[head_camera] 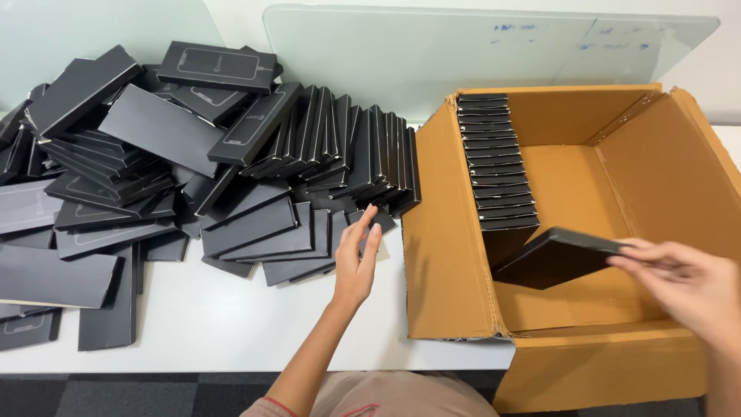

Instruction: The person sorts black product boxes from a pile on the desk, holding them up one by one, unfolding or checking the edges, and stacking them neatly inside a large cardboard box.

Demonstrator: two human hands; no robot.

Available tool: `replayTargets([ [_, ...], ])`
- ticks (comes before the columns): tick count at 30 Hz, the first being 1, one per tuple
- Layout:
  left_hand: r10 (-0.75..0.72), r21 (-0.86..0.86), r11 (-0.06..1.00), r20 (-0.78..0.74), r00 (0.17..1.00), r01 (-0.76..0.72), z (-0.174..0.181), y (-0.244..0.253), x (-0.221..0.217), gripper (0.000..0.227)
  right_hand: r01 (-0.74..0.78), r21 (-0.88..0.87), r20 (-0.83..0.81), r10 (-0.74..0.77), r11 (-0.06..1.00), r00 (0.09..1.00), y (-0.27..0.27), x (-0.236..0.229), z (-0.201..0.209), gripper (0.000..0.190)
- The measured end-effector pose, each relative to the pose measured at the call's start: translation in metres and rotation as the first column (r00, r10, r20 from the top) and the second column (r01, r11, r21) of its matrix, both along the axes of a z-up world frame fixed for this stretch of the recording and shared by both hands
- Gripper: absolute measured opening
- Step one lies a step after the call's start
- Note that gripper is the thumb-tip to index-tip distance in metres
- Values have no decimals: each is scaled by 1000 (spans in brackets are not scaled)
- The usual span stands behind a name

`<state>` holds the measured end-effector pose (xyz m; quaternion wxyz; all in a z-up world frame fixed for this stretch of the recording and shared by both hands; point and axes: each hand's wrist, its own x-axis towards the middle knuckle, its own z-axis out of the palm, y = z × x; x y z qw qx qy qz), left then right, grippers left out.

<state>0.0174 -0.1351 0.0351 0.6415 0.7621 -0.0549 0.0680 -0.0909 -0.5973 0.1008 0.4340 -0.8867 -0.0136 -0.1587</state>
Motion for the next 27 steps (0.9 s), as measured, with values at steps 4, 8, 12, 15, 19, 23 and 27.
replayTargets([
  [4, 14, 32, 999, -38, 999, -13, -5, 0, -5, 47, 32, 111, -233, -5, 993, 972, 23, 27, -33, 9],
  [8, 43, 26, 999, -23, 999, -43, -9, 1, -10, 46, 14, 216, -285, 49, 976, 957, 40, 47, -65, 5],
  [12, 70, 24, 997, -32, 997, -69, -14, 3, -14, 46, 16, 234, -230, 40, 972, 972, 47, 58, -85, 7],
  [15, 86, 36, 996, -71, 994, -83, -13, 6, -17, 47, 22, 238, -179, 21, 971, 984, 52, 60, -83, 10],
  [19, 92, 41, 995, -55, 994, -89, -12, 7, -17, 48, 93, 124, -132, -77, 988, 988, 67, 59, -71, 16],
  [23, 83, 42, 996, -36, 996, -81, -12, 9, -13, 48, 164, 87, -122, -153, 983, 981, 90, 56, -57, 21],
  [27, 67, 48, 997, -35, 997, -65, -10, 11, -10, 48, 241, -102, -149, -254, 965, 956, 112, 47, -41, 35],
])
